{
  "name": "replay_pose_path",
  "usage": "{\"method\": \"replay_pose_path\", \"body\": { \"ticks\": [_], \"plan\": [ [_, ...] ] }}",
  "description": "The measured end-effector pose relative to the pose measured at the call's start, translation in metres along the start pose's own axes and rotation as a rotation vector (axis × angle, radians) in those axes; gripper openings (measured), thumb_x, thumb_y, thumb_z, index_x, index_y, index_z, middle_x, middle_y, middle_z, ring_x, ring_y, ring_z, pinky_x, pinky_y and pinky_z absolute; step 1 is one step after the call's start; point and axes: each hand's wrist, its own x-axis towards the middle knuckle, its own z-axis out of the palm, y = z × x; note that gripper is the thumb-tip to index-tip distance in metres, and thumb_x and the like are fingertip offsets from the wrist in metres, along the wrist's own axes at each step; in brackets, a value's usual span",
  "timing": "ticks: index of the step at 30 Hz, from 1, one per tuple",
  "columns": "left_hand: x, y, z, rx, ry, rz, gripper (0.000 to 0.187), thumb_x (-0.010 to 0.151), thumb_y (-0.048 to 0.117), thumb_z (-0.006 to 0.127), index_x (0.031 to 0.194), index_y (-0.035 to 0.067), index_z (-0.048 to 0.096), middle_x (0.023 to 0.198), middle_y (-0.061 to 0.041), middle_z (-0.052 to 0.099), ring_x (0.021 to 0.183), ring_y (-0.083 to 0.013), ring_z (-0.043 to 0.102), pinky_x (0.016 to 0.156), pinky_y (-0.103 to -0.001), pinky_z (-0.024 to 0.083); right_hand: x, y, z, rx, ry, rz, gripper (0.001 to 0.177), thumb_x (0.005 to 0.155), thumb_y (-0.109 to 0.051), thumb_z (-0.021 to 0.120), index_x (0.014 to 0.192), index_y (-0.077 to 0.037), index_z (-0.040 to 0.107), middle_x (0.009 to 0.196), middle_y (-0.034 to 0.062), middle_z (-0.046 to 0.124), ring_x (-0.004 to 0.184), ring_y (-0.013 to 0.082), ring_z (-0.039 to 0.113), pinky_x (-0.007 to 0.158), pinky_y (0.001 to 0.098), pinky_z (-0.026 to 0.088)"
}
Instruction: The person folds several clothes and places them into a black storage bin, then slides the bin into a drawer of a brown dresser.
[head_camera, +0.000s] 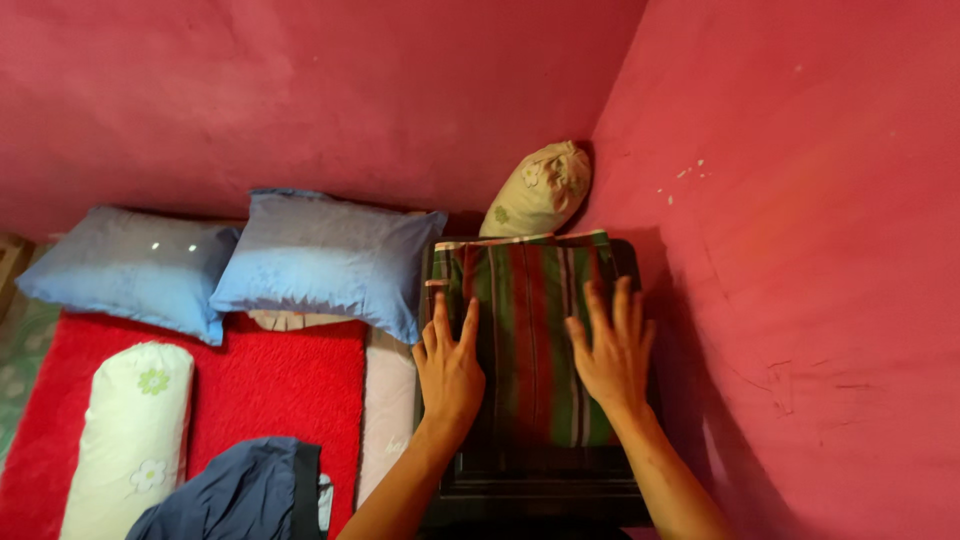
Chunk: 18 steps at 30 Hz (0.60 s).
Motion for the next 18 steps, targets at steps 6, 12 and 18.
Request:
{"method": "replay_pose_path", "body": {
  "ticks": [6, 12, 18],
  "plan": [
    [-0.004, 0.028, -0.021, -0.140, 0.072, 0.238, 0.071, 0.095, 0.037, 0.060, 0.157, 0.010, 0.039, 0.165, -0.018, 0.030, 0.153, -0.0379, 0.026, 0.121, -0.062, 0.013, -0.009, -0.022, -0.004, 0.027, -0.125, -0.175, 0.071, 0.099, -0.052, 0.052, 0.160, -0.022, 0.036, 0.167, 0.0219, 0.023, 0.154, 0.0411, 0.022, 0.118, 0.0687, 0.014],
    [-0.001, 0.016, 0.017, -0.074, -0.032, 0.185, 0.074, 0.095, 0.047, 0.055, 0.158, 0.011, 0.036, 0.165, -0.017, 0.030, 0.153, -0.0363, 0.024, 0.121, -0.064, 0.009, -0.017, -0.021, 0.021, 0.027, -0.176, -0.138, 0.070, 0.097, -0.055, 0.053, 0.159, -0.028, 0.037, 0.166, 0.0157, 0.027, 0.153, 0.0378, 0.023, 0.118, 0.0679, 0.013],
    [-0.034, 0.020, 0.003, -0.058, -0.028, 0.126, 0.074, 0.094, 0.044, 0.056, 0.157, 0.010, 0.035, 0.165, -0.018, 0.027, 0.152, -0.0375, 0.021, 0.120, -0.065, 0.007, -0.041, -0.025, 0.001, 0.005, -0.157, -0.118, 0.069, 0.098, -0.056, 0.051, 0.158, -0.027, 0.037, 0.167, 0.0179, 0.023, 0.153, 0.0403, 0.023, 0.116, 0.0705, 0.014]
  ]
}}
